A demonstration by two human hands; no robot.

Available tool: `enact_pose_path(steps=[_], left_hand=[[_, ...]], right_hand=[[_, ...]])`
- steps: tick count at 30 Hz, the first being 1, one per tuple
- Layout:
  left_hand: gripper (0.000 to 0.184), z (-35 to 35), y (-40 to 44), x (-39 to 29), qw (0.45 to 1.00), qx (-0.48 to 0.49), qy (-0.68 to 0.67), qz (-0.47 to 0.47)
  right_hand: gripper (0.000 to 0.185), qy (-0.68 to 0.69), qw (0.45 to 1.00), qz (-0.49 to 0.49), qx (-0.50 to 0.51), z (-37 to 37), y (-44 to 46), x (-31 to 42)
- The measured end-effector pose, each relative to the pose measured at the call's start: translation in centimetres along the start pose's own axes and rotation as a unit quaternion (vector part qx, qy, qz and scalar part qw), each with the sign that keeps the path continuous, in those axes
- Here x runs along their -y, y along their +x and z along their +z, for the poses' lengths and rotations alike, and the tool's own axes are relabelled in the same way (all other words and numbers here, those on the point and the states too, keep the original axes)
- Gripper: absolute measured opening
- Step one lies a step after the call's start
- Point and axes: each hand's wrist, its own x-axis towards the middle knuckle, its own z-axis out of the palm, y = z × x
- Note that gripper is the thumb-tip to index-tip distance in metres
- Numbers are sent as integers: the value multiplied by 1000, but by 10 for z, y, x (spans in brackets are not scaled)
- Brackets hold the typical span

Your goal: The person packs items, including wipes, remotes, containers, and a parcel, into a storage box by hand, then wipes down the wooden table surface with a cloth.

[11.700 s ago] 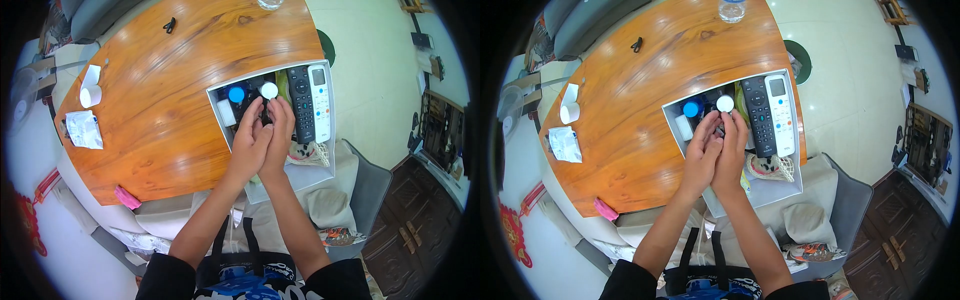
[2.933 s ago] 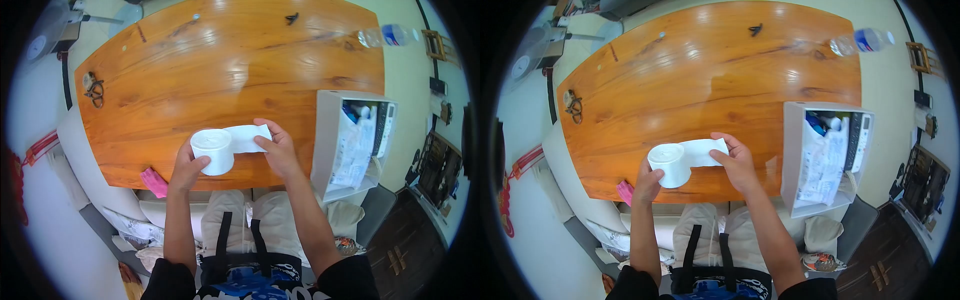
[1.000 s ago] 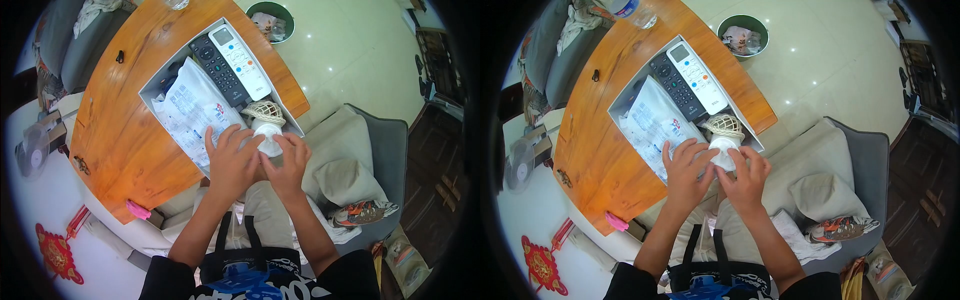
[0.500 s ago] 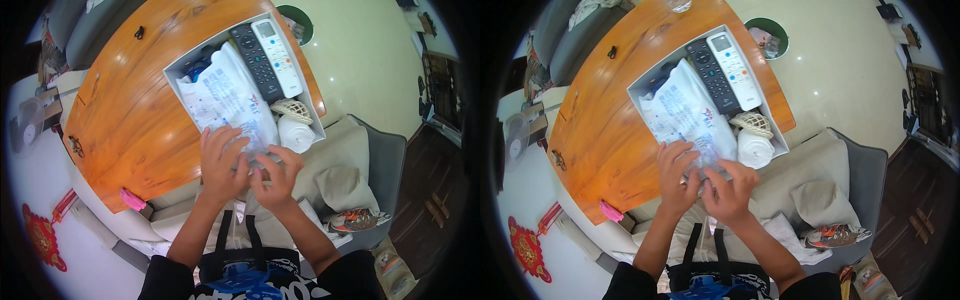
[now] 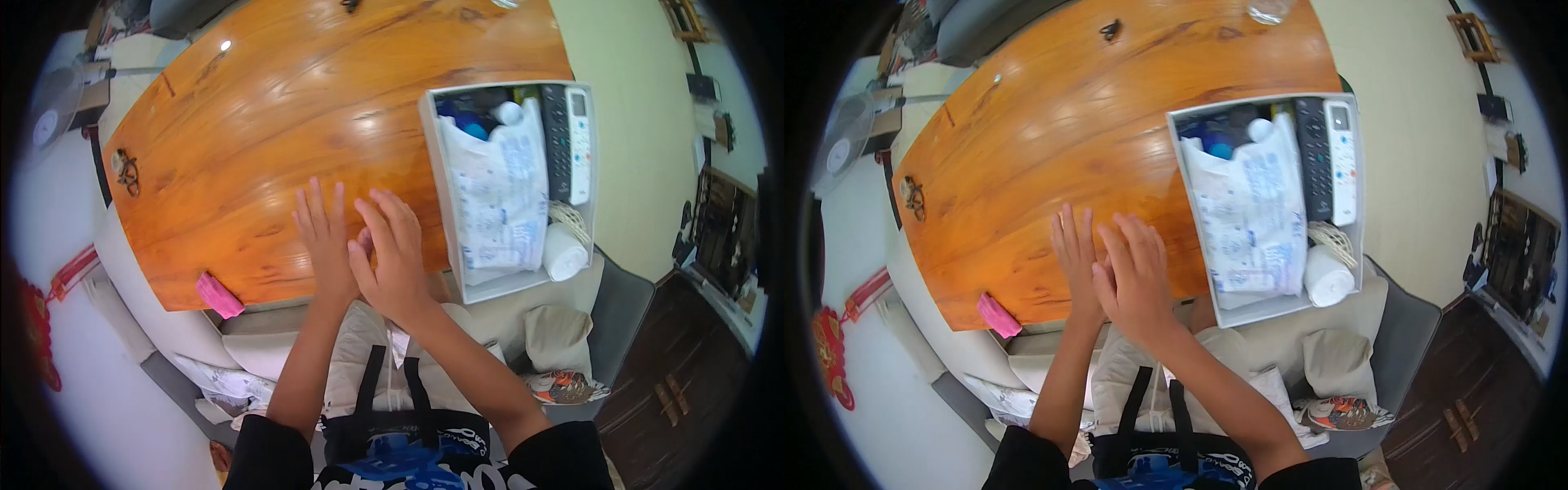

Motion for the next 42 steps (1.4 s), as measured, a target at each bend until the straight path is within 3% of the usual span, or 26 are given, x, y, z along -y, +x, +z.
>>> enact_pose_path(steps=[6, 11, 14, 20, 23, 26, 30, 33, 34, 36, 39, 40, 42], left_hand=[[68, -3, -12, 110, 997, 24, 45, -65], [68, -34, -24, 179, 995, 9, 56, -87], [69, -58, -49, 225, 968, -84, 64, -230], [71, -91, -130, 284, 910, -117, 93, -387], [69, -93, -145, 290, 831, -183, 73, -520], [58, -92, -152, 296, 814, -172, 2, -555], [46, -78, -124, 277, 875, -148, -149, -437], [45, -72, -66, 229, 848, -127, -320, -402], [44, -71, -46, 214, 843, -140, -340, -393], [42, -69, -10, 186, 831, -163, -381, -371], [39, -69, 21, 164, 875, -153, -350, -298], [38, -69, 26, 162, 897, -144, -304, -287], [39, -73, 25, 168, 933, -128, -206, -268]], right_hand=[[67, -215, 971, 49, 96, 82, 13, -29], [71, -225, 962, 2, 157, 128, 30, -15], [69, -192, 966, -6, 173, 154, 28, -2], [63, -146, 964, -48, 218, 199, 15, 34], [59, -139, 959, -80, 235, 217, 10, 44], [55, -128, 953, -92, 258, 227, 6, 49], [53, -106, 949, -108, 275, 225, 10, 52], [50, 56, 971, 16, 232, 221, 14, 33], [47, 152, 953, 113, 236, 215, 19, 32], [43, 332, 866, 298, 227, 193, 34, 29], [39, 377, 835, 331, 225, 167, 55, 2], [38, 373, 841, 346, 185, 160, 60, -6], [40, 201, 944, 238, 105, 154, 68, -34]])
